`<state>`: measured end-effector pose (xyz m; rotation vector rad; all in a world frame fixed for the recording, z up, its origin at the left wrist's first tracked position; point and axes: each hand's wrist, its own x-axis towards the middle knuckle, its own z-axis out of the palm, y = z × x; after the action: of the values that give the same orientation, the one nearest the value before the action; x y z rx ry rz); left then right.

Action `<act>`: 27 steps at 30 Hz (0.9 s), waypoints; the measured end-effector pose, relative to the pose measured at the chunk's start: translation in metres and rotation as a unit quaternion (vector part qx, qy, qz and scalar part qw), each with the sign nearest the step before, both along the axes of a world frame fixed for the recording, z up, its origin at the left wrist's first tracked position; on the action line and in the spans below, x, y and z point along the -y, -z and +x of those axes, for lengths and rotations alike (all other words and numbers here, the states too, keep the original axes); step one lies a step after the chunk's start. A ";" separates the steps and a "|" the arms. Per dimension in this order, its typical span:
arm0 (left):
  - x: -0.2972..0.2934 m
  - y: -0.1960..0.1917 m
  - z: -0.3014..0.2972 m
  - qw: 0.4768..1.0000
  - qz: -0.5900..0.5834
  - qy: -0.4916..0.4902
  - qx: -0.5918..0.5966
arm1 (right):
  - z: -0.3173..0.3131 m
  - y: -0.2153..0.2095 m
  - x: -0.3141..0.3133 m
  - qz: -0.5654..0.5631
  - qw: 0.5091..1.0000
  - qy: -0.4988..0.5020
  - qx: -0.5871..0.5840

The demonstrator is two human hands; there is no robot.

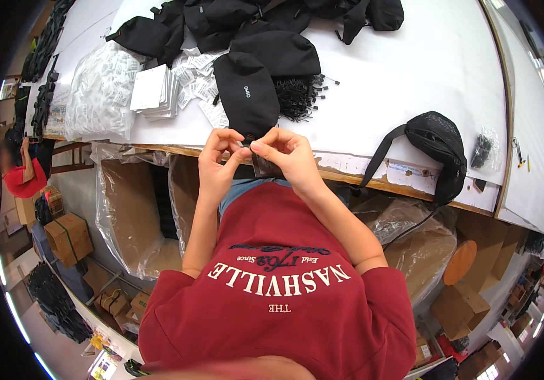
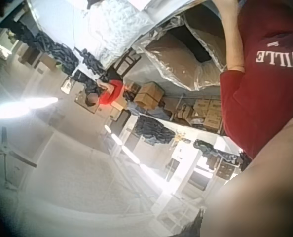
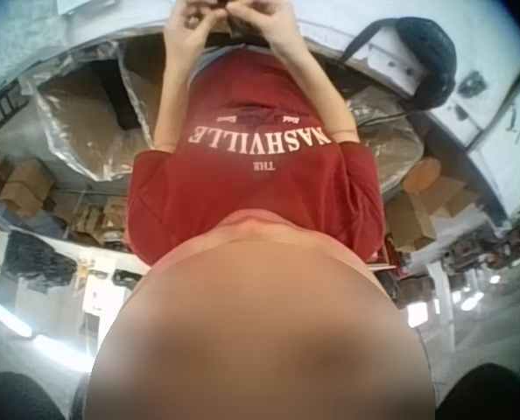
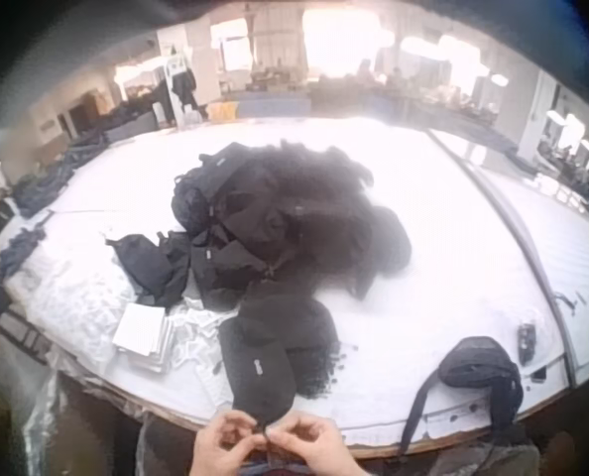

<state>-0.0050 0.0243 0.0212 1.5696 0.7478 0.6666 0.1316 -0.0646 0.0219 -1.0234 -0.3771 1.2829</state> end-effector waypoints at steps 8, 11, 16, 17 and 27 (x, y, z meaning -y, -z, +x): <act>0.011 0.011 -0.007 0.997 0.000 -0.042 0.063 | 0.007 0.001 -0.006 0.014 0.996 -0.089 0.000; 0.010 -0.002 -0.005 0.996 0.093 0.004 -0.011 | 0.017 -0.004 -0.035 0.023 0.895 0.053 0.441; 0.022 -0.016 0.003 0.963 0.224 0.138 -0.051 | 0.001 0.014 -0.072 -0.005 0.694 -0.018 0.719; 0.025 -0.020 0.005 0.961 0.232 0.146 -0.032 | 0.001 0.018 -0.073 -0.009 0.683 0.003 0.731; -0.016 -0.026 0.003 0.890 0.441 0.058 -0.102 | 0.044 -0.031 -0.031 -0.018 0.922 0.038 0.386</act>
<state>-0.0022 0.0403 0.0471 2.5303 0.5025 0.8140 0.1760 -0.0341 0.0528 -1.5426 -0.9031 0.7697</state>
